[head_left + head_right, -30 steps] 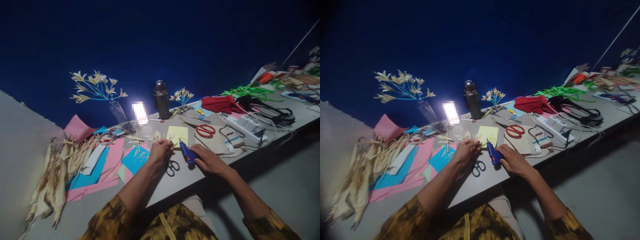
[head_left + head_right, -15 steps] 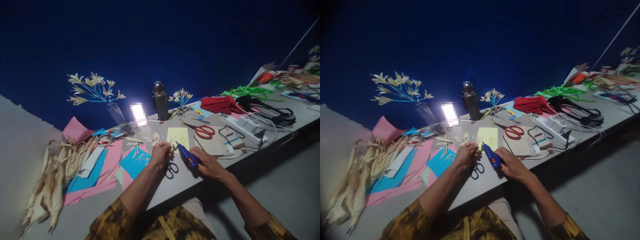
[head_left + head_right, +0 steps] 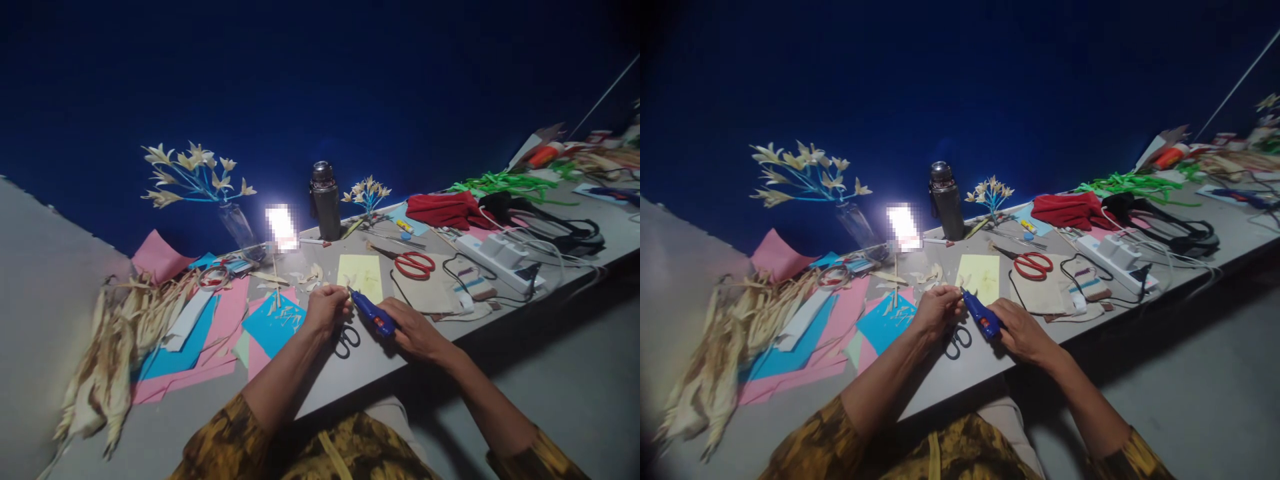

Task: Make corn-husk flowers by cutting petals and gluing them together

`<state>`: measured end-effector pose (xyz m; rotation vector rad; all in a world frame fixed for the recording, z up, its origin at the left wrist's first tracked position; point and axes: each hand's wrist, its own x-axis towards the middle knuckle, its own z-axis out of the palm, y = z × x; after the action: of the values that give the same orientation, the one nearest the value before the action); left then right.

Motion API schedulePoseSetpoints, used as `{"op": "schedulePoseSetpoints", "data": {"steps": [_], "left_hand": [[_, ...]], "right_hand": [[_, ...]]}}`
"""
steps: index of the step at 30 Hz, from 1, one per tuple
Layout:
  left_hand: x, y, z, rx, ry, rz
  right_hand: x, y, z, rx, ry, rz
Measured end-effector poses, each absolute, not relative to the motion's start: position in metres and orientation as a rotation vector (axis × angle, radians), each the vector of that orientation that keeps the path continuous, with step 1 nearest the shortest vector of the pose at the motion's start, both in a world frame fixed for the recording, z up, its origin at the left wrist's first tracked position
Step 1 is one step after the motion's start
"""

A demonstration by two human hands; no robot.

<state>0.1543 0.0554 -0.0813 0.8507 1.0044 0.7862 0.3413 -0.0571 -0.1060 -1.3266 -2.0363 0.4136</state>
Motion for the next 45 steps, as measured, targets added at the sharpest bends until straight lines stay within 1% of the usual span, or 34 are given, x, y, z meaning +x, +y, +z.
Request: {"op": "schedulePoseSetpoints", "data": {"steps": [16, 22, 25, 31, 34, 37, 39, 42, 45], "left_hand": [[0.148, 0.055, -0.081, 0.81, 0.948, 0.78], [0.14, 0.056, -0.074, 0.736, 0.888, 0.708], [0.124, 0.064, -0.06, 0.664, 0.795, 0.725], [0.054, 0.091, -0.031, 0.647, 0.729, 0.999], [0.023, 0.095, -0.03, 0.636, 0.756, 1.049], [0.008, 0.095, -0.038, 0.622, 0.803, 1.051], [0.006, 0.093, -0.046, 0.609, 0.81, 1.03], [0.008, 0.09, -0.058, 0.606, 0.776, 0.99], [0.01, 0.087, -0.07, 0.623, 0.76, 0.958]], "right_hand": [[0.343, -0.059, -0.105, -1.381, -2.075, 0.37], [0.347, -0.058, -0.116, -1.453, -2.047, 0.221], [0.349, -0.056, -0.117, -1.604, -1.997, 0.168], [0.351, -0.054, -0.113, -1.883, -2.013, 0.135], [0.347, -0.055, -0.11, -1.912, -2.092, 0.073], [0.332, -0.053, -0.1, -1.991, -2.056, -0.157], [0.312, -0.047, -0.091, -1.985, -2.008, -0.234], [0.27, -0.032, -0.079, -1.911, -2.008, -0.069], [0.228, -0.016, -0.076, -1.928, -2.048, 0.106]]}}
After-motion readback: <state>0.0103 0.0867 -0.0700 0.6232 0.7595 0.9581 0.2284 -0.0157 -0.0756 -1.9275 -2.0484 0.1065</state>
